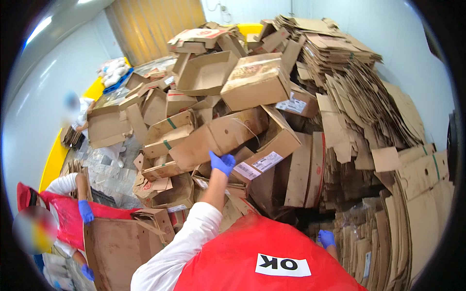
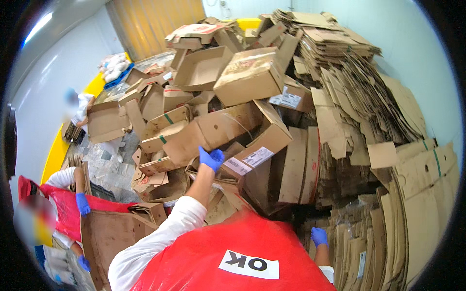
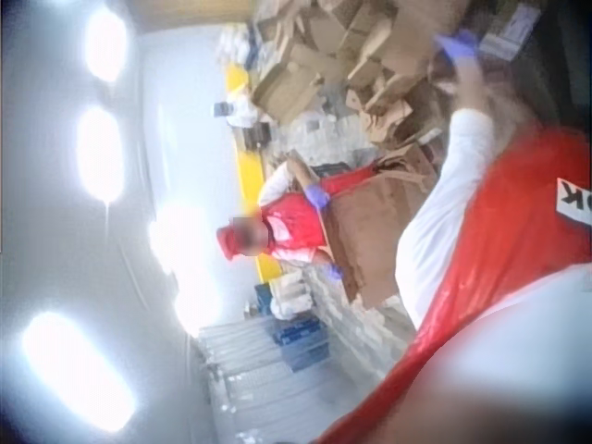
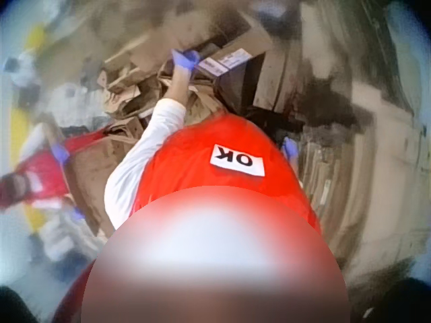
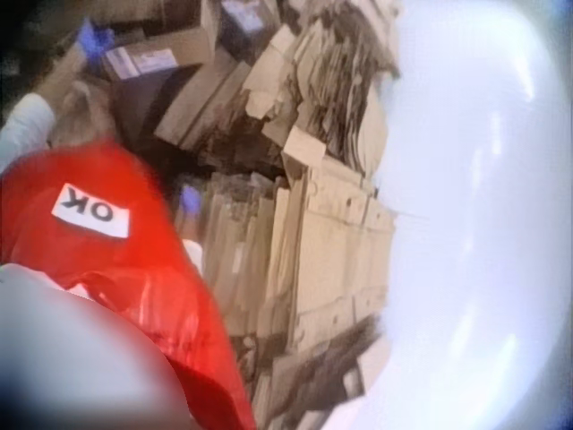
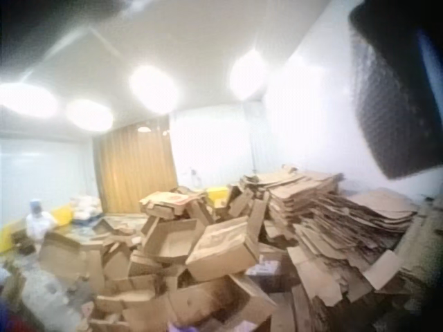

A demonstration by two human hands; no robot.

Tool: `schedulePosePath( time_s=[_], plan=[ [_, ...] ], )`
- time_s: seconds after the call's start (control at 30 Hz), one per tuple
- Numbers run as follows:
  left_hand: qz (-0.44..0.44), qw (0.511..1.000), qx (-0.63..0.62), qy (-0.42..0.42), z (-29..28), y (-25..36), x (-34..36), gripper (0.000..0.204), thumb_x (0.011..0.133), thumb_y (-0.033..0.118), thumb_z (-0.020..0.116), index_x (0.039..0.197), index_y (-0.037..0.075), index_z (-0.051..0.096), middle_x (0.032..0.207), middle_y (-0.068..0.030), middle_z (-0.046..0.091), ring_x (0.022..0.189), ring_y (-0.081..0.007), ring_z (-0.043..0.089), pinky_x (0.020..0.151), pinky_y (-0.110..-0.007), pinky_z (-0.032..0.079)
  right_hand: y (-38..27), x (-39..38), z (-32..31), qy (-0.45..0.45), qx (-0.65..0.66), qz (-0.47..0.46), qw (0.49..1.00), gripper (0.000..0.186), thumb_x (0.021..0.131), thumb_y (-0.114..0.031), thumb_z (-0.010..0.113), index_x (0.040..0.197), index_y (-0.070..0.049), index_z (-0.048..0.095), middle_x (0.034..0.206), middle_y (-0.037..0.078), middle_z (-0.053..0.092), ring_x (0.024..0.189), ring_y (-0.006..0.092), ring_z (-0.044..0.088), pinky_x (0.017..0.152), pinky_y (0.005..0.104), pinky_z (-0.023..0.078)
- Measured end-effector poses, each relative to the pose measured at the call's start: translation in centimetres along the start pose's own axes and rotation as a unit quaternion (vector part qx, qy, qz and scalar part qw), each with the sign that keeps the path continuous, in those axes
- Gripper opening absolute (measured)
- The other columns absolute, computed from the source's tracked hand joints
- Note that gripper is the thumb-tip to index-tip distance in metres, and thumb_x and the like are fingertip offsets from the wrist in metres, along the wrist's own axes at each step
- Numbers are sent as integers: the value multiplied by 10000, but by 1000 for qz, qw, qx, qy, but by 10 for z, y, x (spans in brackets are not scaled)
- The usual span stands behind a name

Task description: The person picks up cardboard boxes from a large pile, unfolds them, and places them onto a growing stack. The person repeats this process with multiple boxes throughout the clip.

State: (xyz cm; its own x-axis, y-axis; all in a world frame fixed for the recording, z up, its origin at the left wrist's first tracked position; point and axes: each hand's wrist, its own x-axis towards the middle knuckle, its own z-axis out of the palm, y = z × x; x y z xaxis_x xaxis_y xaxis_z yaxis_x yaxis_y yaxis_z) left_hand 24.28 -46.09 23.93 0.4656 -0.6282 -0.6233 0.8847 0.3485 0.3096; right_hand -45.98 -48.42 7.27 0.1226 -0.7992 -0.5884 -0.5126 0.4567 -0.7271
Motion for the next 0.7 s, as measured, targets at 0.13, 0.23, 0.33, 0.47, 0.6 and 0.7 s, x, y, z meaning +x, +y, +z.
schedulePosePath(
  time_s=[0.13, 0.23, 0.33, 0.47, 0.6, 0.7],
  plan=[
    [147, 957, 240, 68, 2, -110, -24, 799, 970, 752, 456, 1083, -19, 637, 849, -153, 683, 747, -296, 655, 688, -427, 544, 28, -38, -2, -51, -371, -180, 910, 174, 864, -198, 703, 926, -36, 692, 843, 179, 720, 771, 347, 708, 695, 477, 560],
    [536, 702, 467, -47, 56, -143, -53, 774, 937, 657, 610, 1282, -36, 608, 1098, -193, 688, 988, -314, 672, 887, -434, 537, 70, -62, -12, -48, -562, -254, 786, 201, 807, -203, 758, 951, -78, 696, 900, 205, 729, 846, 406, 717, 735, 521, 566],
    [519, 521, 670, -101, 115, -151, -70, 839, 874, 611, 705, 1421, -7, 554, 1345, -238, 623, 1204, -363, 626, 1044, -457, 473, 78, -89, -9, -52, -571, -201, 794, 184, 821, -209, 739, 963, -99, 701, 934, 207, 734, 866, 409, 720, 741, 526, 568],
    [318, 482, 806, -131, 131, -160, -34, 779, 872, 651, 669, 1360, 44, 635, 1270, -240, 684, 1178, -416, 648, 995, -497, 502, 102, -94, -17, -64, -559, -181, 807, 172, 862, -253, 681, 953, -108, 705, 957, 206, 738, 859, 404, 722, 730, 520, 571],
    [345, 538, 764, -91, 130, -154, -10, 649, 905, 668, 609, 1044, 56, 770, 1062, -242, 737, 1038, -433, 692, 918, -513, 530, 147, -72, -13, -48, -545, -174, 819, 190, 906, -264, 624, 967, -115, 725, 945, 210, 742, 846, 398, 730, 730, 512, 582],
    [414, 531, 739, -19, 140, -65, -18, 707, 929, 681, 581, 931, -7, 744, 993, -300, 712, 937, -472, 691, 853, -539, 522, 129, -73, 6, -80, -579, -177, 792, 208, 929, -245, 596, 1004, -116, 742, 975, 211, 751, 869, 392, 739, 761, 510, 591]
  ],
)
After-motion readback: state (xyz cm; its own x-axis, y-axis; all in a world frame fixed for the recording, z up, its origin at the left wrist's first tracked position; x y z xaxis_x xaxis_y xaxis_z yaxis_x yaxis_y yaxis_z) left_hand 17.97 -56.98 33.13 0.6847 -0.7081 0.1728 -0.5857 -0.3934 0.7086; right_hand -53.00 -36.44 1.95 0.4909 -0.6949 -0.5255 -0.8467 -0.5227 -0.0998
